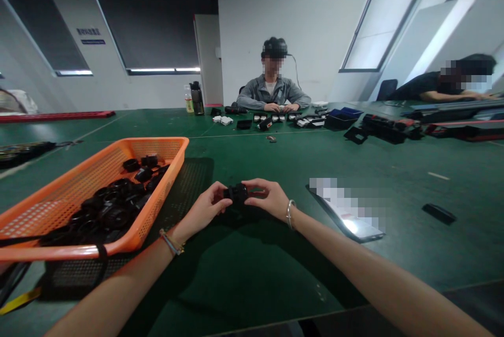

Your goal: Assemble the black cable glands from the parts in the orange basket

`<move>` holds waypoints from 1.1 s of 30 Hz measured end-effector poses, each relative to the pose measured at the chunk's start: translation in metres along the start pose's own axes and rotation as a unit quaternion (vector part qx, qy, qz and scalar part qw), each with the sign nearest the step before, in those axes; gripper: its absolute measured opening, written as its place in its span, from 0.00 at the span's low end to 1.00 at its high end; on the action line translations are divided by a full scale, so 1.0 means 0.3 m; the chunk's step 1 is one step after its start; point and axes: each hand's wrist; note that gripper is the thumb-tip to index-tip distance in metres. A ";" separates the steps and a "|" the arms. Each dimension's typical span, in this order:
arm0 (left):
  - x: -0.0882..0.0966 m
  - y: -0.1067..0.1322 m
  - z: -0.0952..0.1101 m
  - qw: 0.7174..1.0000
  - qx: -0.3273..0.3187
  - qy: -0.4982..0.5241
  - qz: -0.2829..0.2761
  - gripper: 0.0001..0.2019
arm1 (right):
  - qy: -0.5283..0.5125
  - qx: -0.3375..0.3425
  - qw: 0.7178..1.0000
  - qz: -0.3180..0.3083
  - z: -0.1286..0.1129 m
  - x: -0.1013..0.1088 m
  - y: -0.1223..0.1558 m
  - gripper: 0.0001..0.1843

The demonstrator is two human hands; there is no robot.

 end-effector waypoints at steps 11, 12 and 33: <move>0.004 0.007 -0.004 1.000 -0.001 -0.021 0.000 0.08 | -0.015 0.007 1.000 -0.025 0.011 0.014 -0.003 0.24; 0.004 0.007 -0.007 1.000 -0.004 -0.025 0.001 0.08 | -0.009 0.006 1.000 -0.027 0.012 0.015 -0.004 0.24; 0.000 0.001 -0.001 1.000 0.001 0.008 -0.005 0.09 | 0.004 0.028 0.999 -0.046 0.002 0.012 0.002 0.22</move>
Point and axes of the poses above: each hand's wrist, its own y-axis away from the middle knuckle, its own x-axis out of the back of the hand, z = x × y, and after that the axes turned 14 degrees about -y, right-handed
